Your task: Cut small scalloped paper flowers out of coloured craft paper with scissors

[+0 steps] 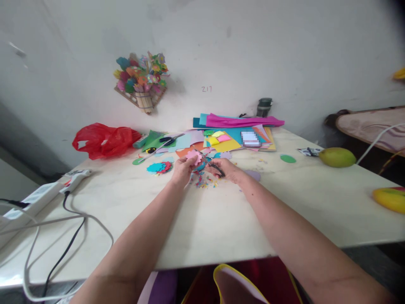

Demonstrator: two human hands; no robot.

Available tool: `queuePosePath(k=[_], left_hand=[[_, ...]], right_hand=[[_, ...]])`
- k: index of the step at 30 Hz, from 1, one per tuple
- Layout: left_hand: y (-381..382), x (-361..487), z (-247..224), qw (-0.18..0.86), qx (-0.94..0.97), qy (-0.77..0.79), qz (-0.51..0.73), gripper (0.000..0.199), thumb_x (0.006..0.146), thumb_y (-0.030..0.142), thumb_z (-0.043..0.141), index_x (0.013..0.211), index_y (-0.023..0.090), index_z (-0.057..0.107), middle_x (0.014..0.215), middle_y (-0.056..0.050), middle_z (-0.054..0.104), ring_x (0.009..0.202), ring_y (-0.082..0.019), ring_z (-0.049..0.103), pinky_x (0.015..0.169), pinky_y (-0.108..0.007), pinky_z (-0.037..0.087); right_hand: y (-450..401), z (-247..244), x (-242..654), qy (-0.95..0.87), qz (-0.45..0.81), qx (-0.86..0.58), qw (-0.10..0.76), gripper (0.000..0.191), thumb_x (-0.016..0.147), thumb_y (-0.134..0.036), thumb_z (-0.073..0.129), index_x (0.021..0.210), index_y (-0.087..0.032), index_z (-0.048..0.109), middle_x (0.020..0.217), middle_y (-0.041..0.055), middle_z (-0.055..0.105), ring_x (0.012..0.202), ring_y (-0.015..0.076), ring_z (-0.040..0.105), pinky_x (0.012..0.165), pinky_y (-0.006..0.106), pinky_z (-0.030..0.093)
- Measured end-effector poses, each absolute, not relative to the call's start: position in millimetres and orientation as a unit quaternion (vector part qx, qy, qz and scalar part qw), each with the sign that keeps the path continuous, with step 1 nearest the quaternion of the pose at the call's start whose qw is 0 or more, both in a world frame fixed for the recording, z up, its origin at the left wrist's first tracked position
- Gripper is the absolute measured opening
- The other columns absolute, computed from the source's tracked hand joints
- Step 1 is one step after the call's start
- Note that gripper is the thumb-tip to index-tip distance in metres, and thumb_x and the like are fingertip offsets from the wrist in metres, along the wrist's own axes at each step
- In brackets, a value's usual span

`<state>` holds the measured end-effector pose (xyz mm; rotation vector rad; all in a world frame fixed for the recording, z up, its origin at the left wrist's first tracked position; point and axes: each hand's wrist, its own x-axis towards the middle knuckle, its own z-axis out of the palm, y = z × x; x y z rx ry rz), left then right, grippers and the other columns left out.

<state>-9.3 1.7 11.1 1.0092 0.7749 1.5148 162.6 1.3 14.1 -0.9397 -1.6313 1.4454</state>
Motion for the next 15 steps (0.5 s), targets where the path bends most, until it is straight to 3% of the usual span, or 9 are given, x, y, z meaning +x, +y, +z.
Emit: queuePosePath(k=[15], left_hand=[[2.5, -10.1, 11.0, 0.543, 0.411, 0.335, 0.651, 0.029, 0.055, 0.028, 0.081, 0.074, 0.012, 0.068, 0.072, -0.005, 0.069, 0.066, -0.015, 0.064, 0.069, -0.030, 0.055]], right_hand=[[3.2, 12.4, 162.1, -0.627, 0.576, -0.373, 0.370, 0.028, 0.056, -0.024, 0.078, 0.075, -0.014, 0.059, 0.048, -0.0063, 0.049, 0.038, 0.0051, 0.039, 0.036, 0.017, 0.028]])
